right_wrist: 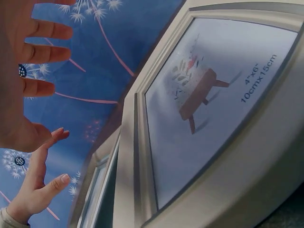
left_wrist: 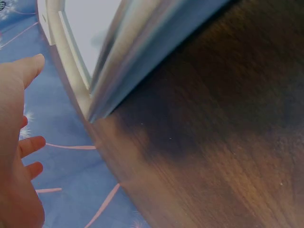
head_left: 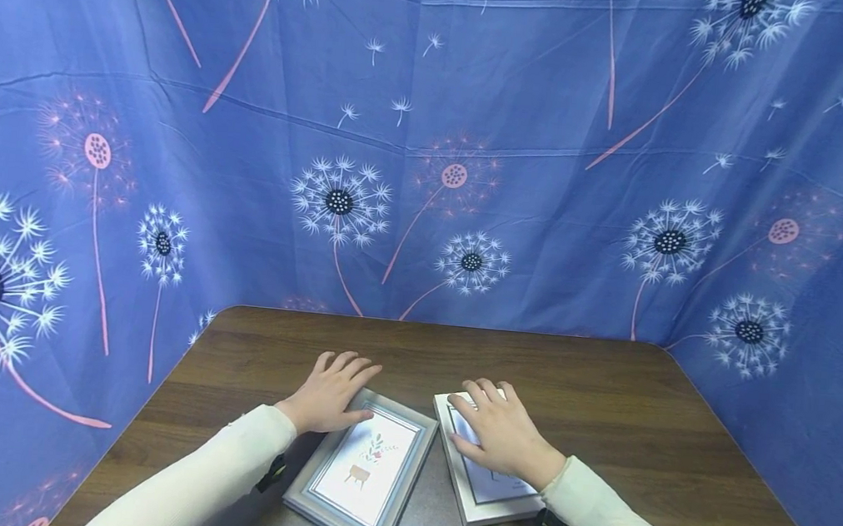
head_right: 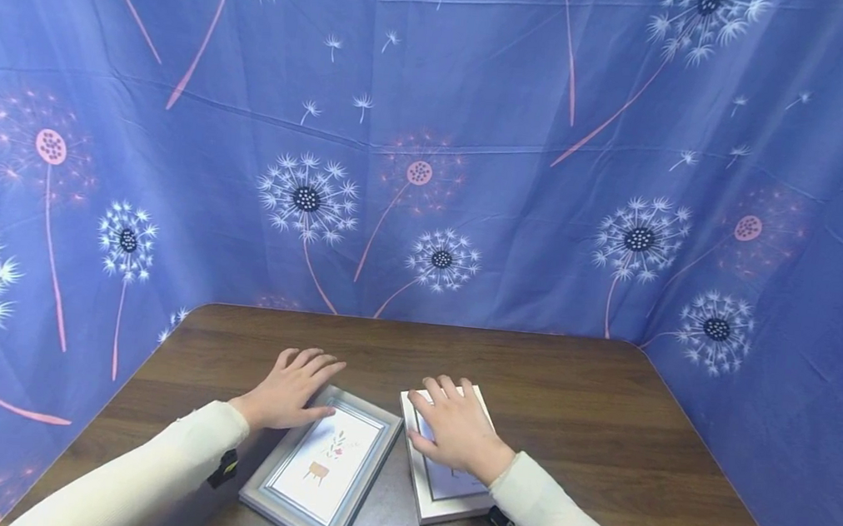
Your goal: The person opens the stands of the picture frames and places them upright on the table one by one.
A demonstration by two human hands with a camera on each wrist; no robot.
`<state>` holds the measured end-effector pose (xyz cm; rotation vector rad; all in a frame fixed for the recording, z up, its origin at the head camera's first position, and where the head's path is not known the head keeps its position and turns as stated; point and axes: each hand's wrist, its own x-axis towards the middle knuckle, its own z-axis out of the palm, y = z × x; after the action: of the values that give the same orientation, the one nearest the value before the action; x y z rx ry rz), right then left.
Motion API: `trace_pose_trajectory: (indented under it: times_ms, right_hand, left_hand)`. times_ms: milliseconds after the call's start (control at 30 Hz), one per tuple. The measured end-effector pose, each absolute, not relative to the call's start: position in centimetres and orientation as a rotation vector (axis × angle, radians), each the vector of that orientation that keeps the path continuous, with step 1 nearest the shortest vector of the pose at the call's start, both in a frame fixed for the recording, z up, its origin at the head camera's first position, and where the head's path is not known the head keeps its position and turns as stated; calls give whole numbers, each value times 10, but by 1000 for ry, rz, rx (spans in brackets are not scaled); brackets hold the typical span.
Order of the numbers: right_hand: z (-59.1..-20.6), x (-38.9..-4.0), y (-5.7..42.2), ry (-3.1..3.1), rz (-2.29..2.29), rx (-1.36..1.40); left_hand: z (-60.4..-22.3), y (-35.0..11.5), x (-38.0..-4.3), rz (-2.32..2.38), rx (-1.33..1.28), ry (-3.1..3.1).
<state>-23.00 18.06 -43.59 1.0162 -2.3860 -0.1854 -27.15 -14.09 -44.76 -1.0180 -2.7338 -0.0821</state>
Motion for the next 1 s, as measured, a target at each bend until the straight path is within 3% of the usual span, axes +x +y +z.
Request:
trace_pose_trajectory:
  times_ms: [1000]
  right_hand:
    - [-445, -217, 172, -2455, -141, 1133]
  left_hand:
    - [-472, -133, -301, 4, -1213, -2759]
